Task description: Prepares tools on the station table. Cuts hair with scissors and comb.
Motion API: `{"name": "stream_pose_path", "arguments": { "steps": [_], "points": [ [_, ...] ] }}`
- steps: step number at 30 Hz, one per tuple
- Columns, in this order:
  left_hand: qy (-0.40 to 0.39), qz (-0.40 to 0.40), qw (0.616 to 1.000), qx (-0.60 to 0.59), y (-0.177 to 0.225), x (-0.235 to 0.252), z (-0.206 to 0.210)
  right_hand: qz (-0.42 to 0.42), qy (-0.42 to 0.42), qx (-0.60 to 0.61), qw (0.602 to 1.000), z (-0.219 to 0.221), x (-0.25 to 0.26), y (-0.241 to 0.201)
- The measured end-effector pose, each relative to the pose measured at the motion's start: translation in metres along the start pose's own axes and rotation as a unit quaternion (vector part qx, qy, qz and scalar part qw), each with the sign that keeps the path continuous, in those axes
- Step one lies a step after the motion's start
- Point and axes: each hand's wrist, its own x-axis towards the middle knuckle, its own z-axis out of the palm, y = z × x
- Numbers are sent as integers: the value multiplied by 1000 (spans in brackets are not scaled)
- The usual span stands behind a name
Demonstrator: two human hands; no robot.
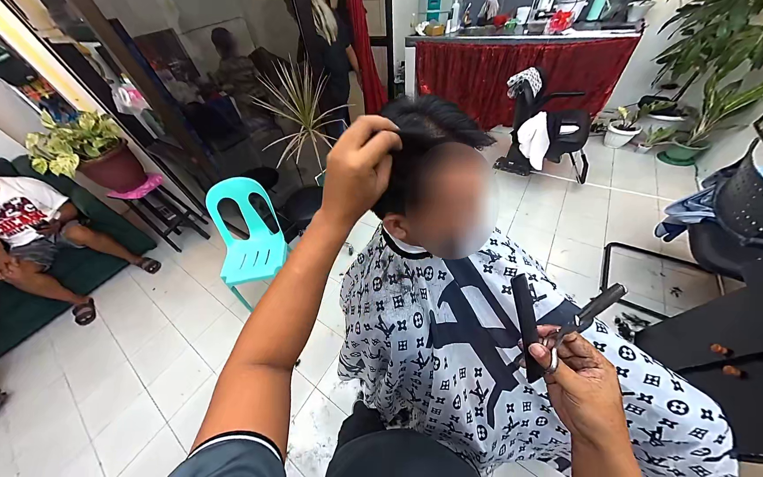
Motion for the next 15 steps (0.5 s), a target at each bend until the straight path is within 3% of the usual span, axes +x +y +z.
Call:
{"name": "stream_pose_path", "arguments": {
  "steps": [2,7,12,15],
  "points": [
    [37,-7,999,-24,-3,-4,-2,3,-1,0,1000,2,0,1],
    [45,-64,994,-82,5,-56,3,5,5,-5,1000,0,1,2],
    [122,-214,963,-106,28,-96,13,10,7,-12,1000,-1,1,3],
    [129,-166,975,-78,49,-89,27,18,1,-14,1000,4,2,4]
  ]
}}
